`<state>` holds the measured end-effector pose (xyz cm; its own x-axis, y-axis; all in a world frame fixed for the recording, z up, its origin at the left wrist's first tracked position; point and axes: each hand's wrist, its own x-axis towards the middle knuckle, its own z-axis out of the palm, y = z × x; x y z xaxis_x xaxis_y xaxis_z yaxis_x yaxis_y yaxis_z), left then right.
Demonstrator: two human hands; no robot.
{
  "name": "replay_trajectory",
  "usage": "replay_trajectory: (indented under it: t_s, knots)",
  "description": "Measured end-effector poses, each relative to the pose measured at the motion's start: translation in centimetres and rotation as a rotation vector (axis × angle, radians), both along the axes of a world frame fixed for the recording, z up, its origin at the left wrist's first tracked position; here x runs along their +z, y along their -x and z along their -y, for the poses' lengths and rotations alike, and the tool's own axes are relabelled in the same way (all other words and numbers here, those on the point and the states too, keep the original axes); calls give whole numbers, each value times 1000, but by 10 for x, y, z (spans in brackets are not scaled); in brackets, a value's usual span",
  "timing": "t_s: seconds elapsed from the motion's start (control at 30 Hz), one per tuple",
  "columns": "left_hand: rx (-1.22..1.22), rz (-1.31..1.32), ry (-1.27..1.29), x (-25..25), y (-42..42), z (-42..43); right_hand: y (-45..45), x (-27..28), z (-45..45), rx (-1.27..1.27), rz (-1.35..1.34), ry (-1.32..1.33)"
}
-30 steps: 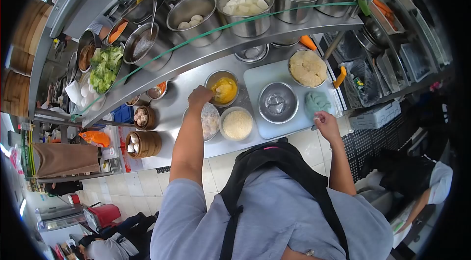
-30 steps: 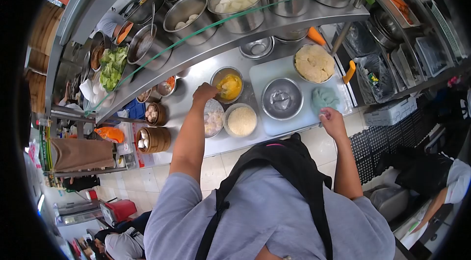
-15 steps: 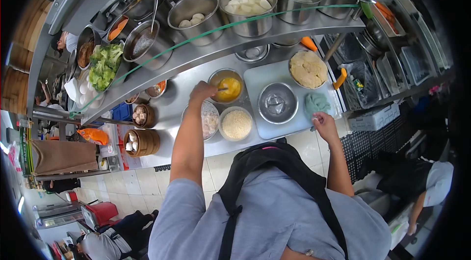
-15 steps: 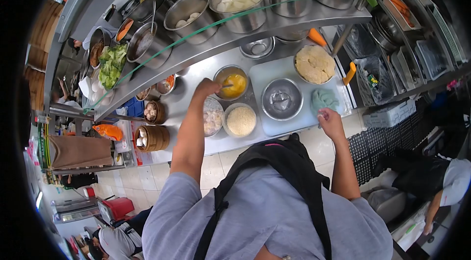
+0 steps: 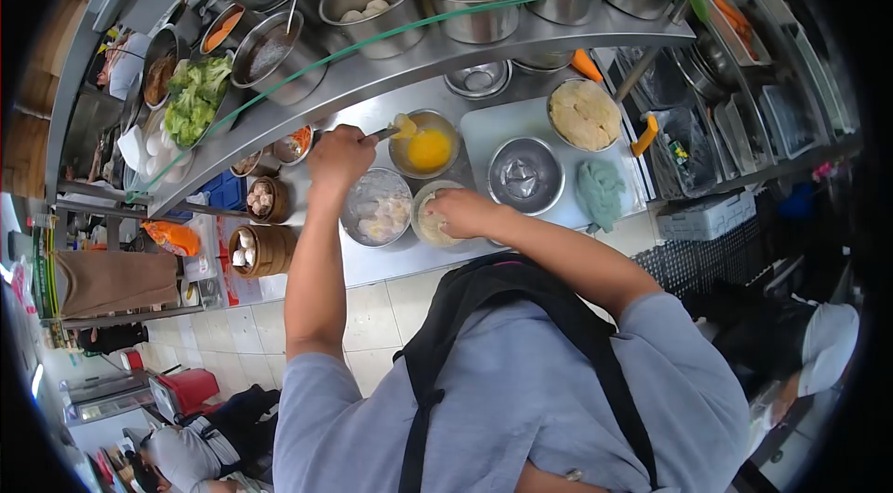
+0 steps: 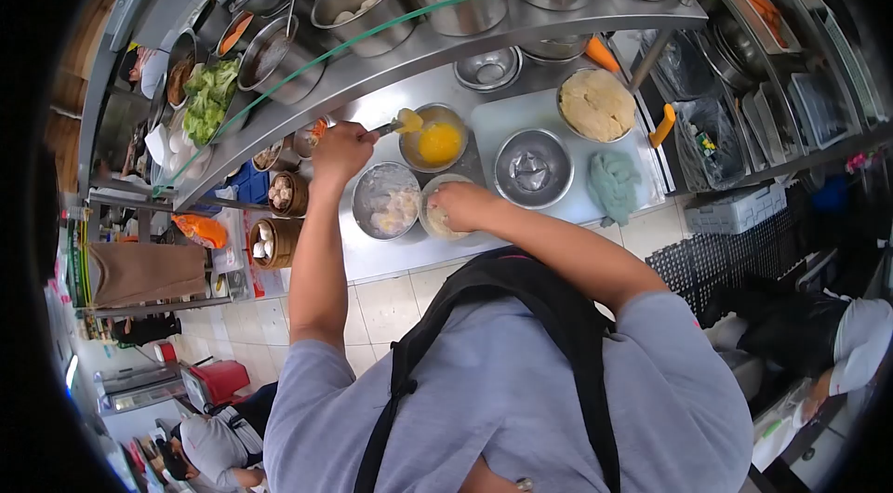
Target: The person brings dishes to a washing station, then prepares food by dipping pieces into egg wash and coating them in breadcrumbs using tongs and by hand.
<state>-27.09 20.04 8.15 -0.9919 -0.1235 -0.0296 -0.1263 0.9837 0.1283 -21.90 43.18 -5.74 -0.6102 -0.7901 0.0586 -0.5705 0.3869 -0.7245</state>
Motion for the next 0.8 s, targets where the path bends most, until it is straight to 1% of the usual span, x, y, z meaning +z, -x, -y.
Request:
replay_trajectory:
  t_s: [0.07, 0.1, 0.17, 0.23, 0.33, 0.37, 0.47, 0.5, 0.57, 0.6, 0.67, 0.7, 0.77, 0.8]
  knots:
    - [28, 2, -80, 1, -7, -7, -4, -22, 27, 38, -105, -585]
    - [36, -5, -79, 3, -11, -9, -6, -34, 35, 44, -114, -583]
    - [77, -14, -102, 7, -18, -14, -11, -52, 47, -89, -169, -678]
    - [96, -31, -113, -1, -24, -16, -11, -60, 50, -111, -178, -653]
    - [48, -112, -116, -57, -26, -15, -6, -73, 50, -131, -176, -607]
    - [54, -118, -114, -66, -29, -16, -4, -79, 49, -131, -171, -596]
    - [106, -7, -137, -71, -39, -21, -1, -93, 43, -168, -166, -535]
    - [103, -4, -137, -70, -41, -21, -1, -90, 40, -170, -163, -536]
    - [100, -73, -190, -69, -45, -19, 3, -83, 35, -148, -56, -461]
    - [104, -69, -190, -69, -47, -19, 4, -75, 34, -143, -53, -462]
    - [112, -33, -145, -71, -46, -21, 5, -56, 29, -88, 77, -410]
    - [113, -33, -146, -75, -46, -20, 5, -52, 25, -87, 77, -411]
    - [103, -49, -153, -85, -44, -19, 6, -44, 12, -176, 26, -206]
    - [98, -41, -156, -81, -45, -19, 8, -39, 3, -182, 33, -210]
